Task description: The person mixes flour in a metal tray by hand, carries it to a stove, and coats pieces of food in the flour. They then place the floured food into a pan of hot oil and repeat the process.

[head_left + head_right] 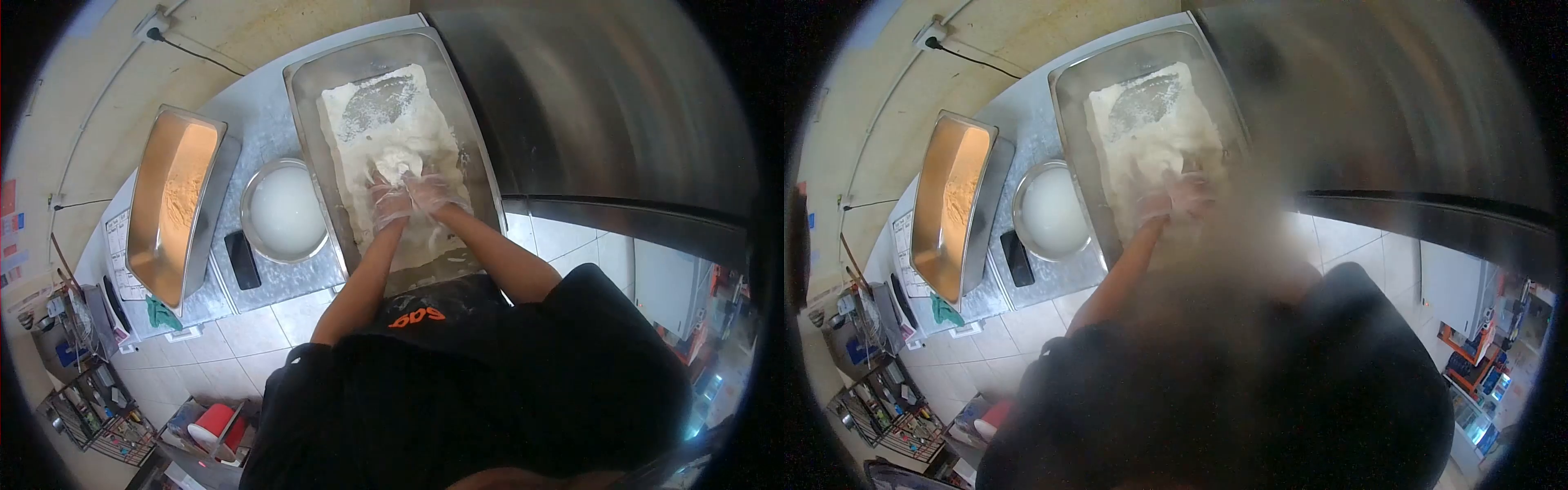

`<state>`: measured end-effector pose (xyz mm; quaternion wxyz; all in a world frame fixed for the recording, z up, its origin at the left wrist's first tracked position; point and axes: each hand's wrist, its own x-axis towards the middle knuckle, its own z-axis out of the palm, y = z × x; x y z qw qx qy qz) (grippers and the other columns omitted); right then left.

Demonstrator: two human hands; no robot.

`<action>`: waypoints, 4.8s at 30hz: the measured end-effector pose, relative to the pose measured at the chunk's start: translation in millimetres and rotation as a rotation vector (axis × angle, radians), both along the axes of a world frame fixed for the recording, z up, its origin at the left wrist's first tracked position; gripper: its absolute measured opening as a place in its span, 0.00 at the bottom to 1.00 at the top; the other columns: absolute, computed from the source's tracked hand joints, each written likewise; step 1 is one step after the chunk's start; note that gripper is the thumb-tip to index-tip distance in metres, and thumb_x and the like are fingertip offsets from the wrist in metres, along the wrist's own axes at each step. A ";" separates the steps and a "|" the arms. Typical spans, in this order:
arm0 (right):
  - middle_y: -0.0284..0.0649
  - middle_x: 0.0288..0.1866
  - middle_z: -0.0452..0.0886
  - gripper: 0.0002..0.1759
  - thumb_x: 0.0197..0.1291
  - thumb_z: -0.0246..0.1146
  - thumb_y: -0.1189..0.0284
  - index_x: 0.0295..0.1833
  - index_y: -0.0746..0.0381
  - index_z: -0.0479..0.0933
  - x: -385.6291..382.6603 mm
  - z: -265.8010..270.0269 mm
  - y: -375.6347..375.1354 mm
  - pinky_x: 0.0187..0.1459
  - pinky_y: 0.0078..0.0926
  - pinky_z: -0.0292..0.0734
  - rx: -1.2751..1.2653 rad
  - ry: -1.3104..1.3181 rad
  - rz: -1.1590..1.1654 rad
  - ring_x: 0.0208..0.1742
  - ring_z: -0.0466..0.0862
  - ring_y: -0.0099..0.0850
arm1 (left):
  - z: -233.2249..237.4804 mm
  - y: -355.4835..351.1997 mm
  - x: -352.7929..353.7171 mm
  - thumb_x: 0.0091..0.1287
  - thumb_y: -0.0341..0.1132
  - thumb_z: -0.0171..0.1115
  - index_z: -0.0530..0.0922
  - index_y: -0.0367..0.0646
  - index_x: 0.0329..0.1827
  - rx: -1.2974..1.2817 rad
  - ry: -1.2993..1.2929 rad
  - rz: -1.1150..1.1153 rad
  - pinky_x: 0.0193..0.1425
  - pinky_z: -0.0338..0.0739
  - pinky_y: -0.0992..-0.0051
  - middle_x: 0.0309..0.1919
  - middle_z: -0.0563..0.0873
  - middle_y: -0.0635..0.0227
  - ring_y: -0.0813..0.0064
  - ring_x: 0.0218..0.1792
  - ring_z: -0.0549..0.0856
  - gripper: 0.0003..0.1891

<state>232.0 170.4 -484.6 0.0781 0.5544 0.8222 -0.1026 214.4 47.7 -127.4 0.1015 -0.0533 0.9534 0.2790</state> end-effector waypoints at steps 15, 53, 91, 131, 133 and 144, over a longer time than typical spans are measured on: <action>0.47 0.62 0.85 0.29 0.68 0.66 0.52 0.69 0.57 0.78 -74.1 362.7 14.2 0.61 0.37 0.80 -0.817 0.482 1.038 0.57 0.85 0.37 | 141.8 -20.8 -192.1 0.77 0.62 0.46 0.78 0.54 0.71 -0.094 -0.238 -0.505 0.73 0.72 0.60 0.71 0.79 0.60 0.58 0.70 0.79 0.30; 0.58 0.49 0.87 0.20 0.63 0.61 0.65 0.53 0.69 0.82 134.6 377.1 13.7 0.49 0.43 0.85 -0.472 -0.281 1.143 0.50 0.89 0.49 | -55.0 -110.6 91.1 0.75 0.45 0.55 0.85 0.40 0.57 0.353 -0.565 -0.664 0.58 0.80 0.62 0.48 0.89 0.53 0.61 0.48 0.88 0.20; 0.53 0.77 0.70 0.42 0.69 0.59 0.40 0.78 0.57 0.69 -5.0 463.3 21.1 0.79 0.45 0.61 -0.607 0.056 1.118 0.77 0.71 0.47 | -19.4 -75.9 -105.7 0.75 0.51 0.50 0.80 0.45 0.64 -0.434 0.466 -1.260 0.69 0.74 0.58 0.69 0.78 0.46 0.49 0.63 0.82 0.25; 0.57 0.77 0.70 0.47 0.69 0.55 0.36 0.79 0.63 0.66 17.0 417.3 5.9 0.75 0.41 0.66 -0.590 -0.031 0.371 0.76 0.72 0.48 | -79.6 -12.4 -12.3 0.68 0.56 0.60 0.72 0.37 0.73 -0.079 0.152 -0.055 0.72 0.72 0.54 0.61 0.83 0.41 0.44 0.63 0.83 0.37; 0.57 0.78 0.69 0.50 0.69 0.54 0.34 0.79 0.65 0.64 17.9 429.8 18.0 0.75 0.40 0.66 -0.930 0.066 0.332 0.76 0.71 0.47 | -69.1 -40.3 -27.4 0.69 0.58 0.59 0.71 0.39 0.75 0.058 -0.290 -0.296 0.73 0.71 0.55 0.63 0.83 0.43 0.45 0.65 0.81 0.38; 0.59 0.67 0.80 0.49 0.62 0.64 0.43 0.78 0.68 0.65 -46.4 291.6 45.6 0.67 0.44 0.75 0.063 0.251 1.371 0.66 0.81 0.50 | 1.6 -16.8 -75.5 0.74 0.61 0.47 0.74 0.49 0.73 -0.303 -0.109 -0.699 0.75 0.69 0.58 0.69 0.79 0.48 0.47 0.70 0.77 0.33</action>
